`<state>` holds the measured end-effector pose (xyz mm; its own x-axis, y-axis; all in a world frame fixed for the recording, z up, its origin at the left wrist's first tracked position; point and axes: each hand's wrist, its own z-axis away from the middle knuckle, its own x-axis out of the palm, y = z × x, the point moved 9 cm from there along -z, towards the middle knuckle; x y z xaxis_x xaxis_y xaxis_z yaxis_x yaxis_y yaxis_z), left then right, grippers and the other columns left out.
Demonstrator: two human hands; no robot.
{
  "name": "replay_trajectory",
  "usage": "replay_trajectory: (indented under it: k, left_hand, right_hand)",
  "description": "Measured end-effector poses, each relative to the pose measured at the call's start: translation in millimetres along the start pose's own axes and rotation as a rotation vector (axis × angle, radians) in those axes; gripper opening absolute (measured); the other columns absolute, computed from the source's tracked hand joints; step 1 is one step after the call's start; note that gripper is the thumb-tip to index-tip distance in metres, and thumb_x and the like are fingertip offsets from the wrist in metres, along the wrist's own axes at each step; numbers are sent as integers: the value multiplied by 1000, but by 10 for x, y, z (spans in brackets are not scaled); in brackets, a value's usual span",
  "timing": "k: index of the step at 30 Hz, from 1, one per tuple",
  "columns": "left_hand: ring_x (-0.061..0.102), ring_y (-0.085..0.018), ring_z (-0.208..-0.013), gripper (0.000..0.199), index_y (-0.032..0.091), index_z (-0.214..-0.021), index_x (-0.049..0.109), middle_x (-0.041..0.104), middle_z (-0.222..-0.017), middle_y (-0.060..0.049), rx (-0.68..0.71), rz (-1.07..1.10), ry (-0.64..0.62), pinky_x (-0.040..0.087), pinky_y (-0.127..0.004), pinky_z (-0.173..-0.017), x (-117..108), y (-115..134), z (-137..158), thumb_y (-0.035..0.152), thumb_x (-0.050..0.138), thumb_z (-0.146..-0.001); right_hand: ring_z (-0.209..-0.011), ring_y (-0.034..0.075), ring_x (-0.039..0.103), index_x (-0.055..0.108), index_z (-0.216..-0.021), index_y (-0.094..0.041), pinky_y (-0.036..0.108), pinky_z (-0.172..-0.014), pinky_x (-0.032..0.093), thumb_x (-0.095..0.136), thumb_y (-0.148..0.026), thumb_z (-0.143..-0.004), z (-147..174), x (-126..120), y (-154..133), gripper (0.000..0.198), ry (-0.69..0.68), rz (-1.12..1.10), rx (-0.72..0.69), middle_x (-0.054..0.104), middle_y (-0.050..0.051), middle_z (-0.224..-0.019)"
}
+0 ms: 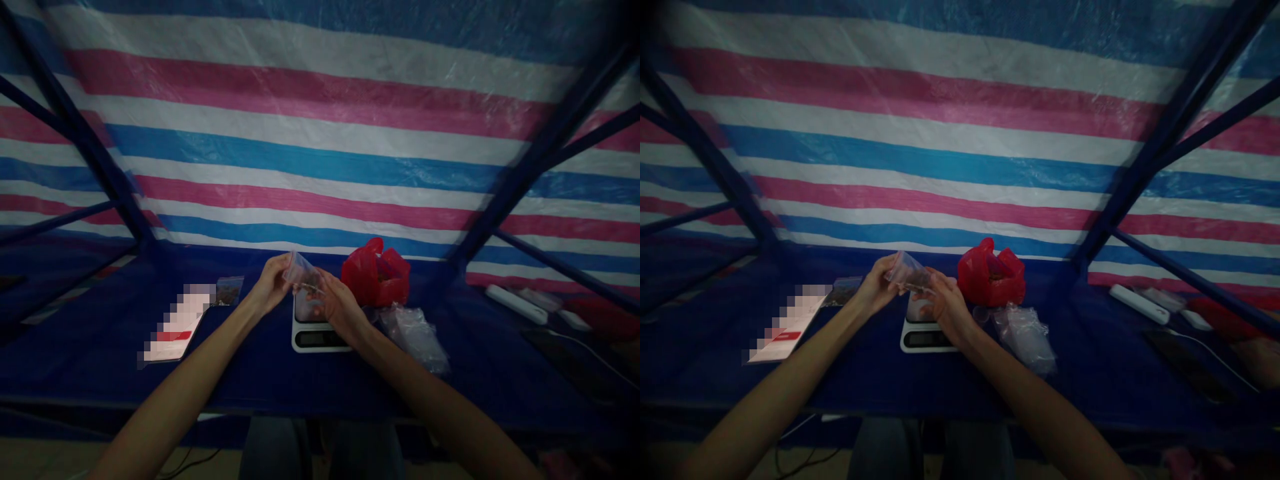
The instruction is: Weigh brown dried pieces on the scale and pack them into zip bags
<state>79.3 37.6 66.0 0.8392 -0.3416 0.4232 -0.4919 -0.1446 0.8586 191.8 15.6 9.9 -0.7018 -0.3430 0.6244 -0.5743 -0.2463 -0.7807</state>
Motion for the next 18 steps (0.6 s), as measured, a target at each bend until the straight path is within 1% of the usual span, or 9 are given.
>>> replay_trajectory:
  k: [2, 4, 6, 9, 11, 13, 16, 18]
  left_hand:
    - [40, -10, -38, 36, 20, -58, 49, 39, -40, 5, -30, -21, -53, 33, -23, -40, 54, -25, 27, 44, 68, -77]
    - [35, -8, -35, 33, 19, -58, 51, 38, -40, 6, -36, -23, -57, 31, -22, -39, 52, -16, 43, 42, 69, -75]
    - [29, -6, -35, 32, 18, -58, 51, 37, -41, 7, -43, -21, -43, 29, -21, -39, 26, -8, 46, 39, 69, -74]
    - [30, -6, -36, 36, 19, -57, 45, 37, -43, 6, -64, -10, -71, 30, -22, -42, 31, -31, 38, 39, 66, -78]
    - [35, -9, -38, 38, 20, -57, 43, 36, -42, 6, -80, 0, -110, 33, -24, -46, 63, -70, 34, 39, 62, -83]
    - [38, -10, -41, 38, 20, -59, 43, 35, -41, 5, -89, -9, -131, 34, -25, -49, 87, -114, 32, 40, 59, -87]
    - [38, -11, -42, 38, 20, -61, 43, 37, -44, 5, -91, -35, -136, 31, -25, -49, 115, -162, 34, 39, 58, -90]
    - [38, -11, -42, 37, 20, -62, 44, 38, -45, 4, -93, -40, -145, 29, -26, -49, 139, -177, 42, 38, 59, -90]
  right_hand:
    - [-72, 12, 68, 67, -107, -19, 17, -47, 49, 84, -41, -78, -17, 5, -43, 40, -20, 26, -16, 74, 4, -96]
    - [-71, 12, 68, 69, -100, -17, 16, -47, 48, 85, -39, -77, -11, 20, -81, 35, -42, 41, -14, 74, 3, -93]
    - [-70, 13, 69, 69, -99, -17, 17, -48, 50, 86, -36, -76, 36, 11, -162, 34, -38, 57, -30, 74, 3, -91]
    - [-68, 14, 70, 68, -99, -17, 19, -47, 51, 87, -33, -75, 215, -62, -405, 34, -13, 98, -80, 74, 2, -88]
    - [-68, 14, 71, 68, -101, -17, 19, -48, 52, 86, -34, -77, 398, -169, -661, 35, 22, 131, -126, 75, 3, -89]
    - [-70, 14, 72, 68, -102, -18, 18, -49, 53, 85, -35, -78, 598, -347, -1003, 34, 94, 165, -194, 76, 3, -90]
    - [-71, 15, 74, 69, -99, -19, 18, -49, 53, 88, -33, -74, 849, -709, -1593, 35, 236, 245, -310, 78, 3, -91]
    - [-72, 16, 75, 69, -97, -20, 19, -50, 55, 90, -32, -72, 936, -954, -1945, 35, 318, 365, -360, 78, 3, -92]
